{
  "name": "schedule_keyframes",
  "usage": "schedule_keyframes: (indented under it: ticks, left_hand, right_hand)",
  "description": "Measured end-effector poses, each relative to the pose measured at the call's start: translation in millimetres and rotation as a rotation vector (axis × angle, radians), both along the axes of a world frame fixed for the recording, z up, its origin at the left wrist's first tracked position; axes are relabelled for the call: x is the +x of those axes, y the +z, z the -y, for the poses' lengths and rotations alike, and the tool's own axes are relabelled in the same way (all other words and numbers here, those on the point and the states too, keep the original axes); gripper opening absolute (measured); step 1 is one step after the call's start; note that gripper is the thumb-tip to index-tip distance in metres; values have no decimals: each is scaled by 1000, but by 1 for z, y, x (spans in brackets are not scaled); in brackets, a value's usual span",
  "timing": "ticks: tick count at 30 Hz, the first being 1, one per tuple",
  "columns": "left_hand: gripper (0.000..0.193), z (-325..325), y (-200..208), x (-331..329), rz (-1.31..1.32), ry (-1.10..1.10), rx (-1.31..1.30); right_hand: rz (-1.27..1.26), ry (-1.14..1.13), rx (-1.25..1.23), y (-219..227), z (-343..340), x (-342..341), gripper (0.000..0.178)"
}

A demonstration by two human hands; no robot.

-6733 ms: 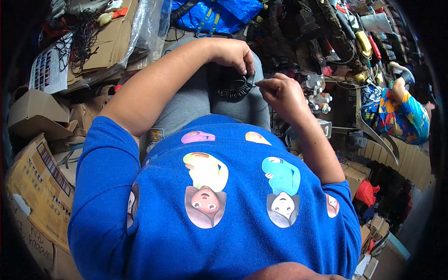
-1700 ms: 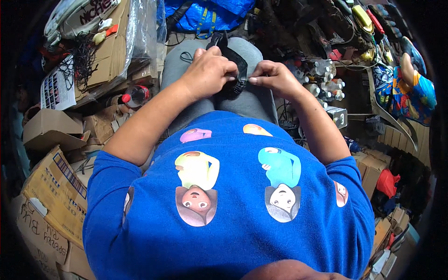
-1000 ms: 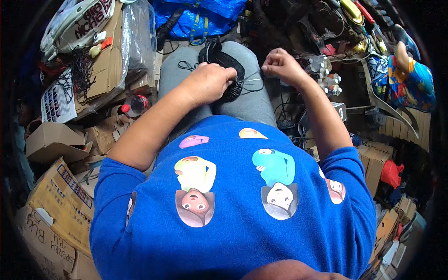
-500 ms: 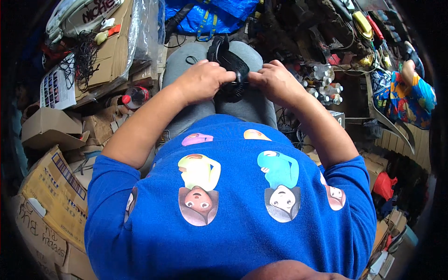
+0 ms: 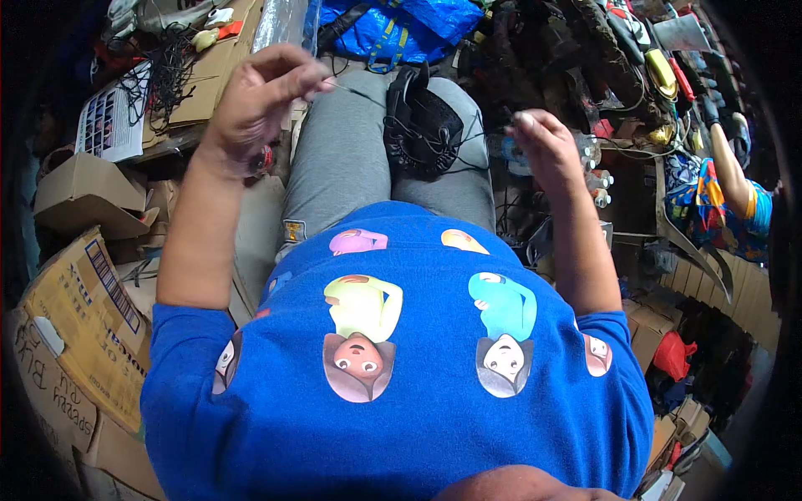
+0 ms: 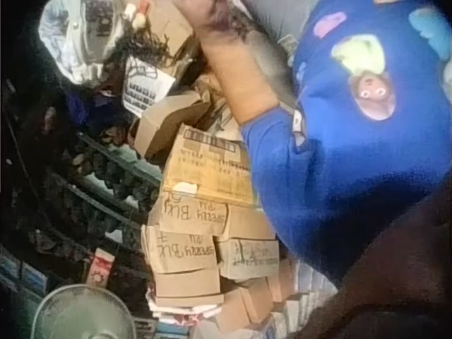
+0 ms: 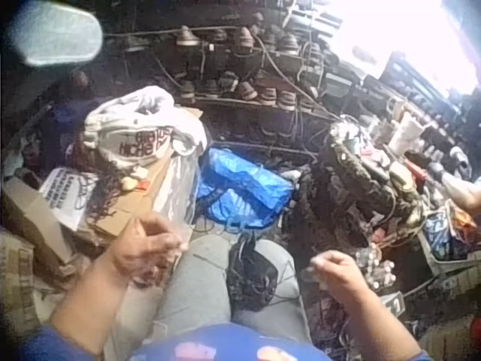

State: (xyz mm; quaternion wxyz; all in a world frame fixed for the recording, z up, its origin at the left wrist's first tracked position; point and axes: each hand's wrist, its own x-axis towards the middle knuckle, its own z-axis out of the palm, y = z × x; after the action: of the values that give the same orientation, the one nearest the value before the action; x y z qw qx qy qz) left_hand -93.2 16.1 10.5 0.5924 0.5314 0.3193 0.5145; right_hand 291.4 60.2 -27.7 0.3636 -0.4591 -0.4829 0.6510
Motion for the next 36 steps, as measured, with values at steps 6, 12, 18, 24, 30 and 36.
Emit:
schedule_keyframes:
  ticks: [6,12,18,24,30,36]
  left_hand:
    - [19,2,22,51,548,-457,-225]
    - [15,8,6,-47,-1266,-76,179]
    - [18,21,46,-196,-1717,628,120]
    - [30,-1,-3,-37,-1277,356,238]
    - [25,-37,-47,115,-809,-248,446]
    - [20,-60,-49,127,-928,-523,238]
  right_hand:
    - [-775,343,-244,-2,9,-60,18]
    - [773,450,178,13,30,19,23]
    - [1274,-59,129,-27,58,229,23]
    - [1031,603,114,-24,55,136,35]
    - [612,346,231,13,11,-14,21]
    - [674,427,458,2,-4,-23,16]
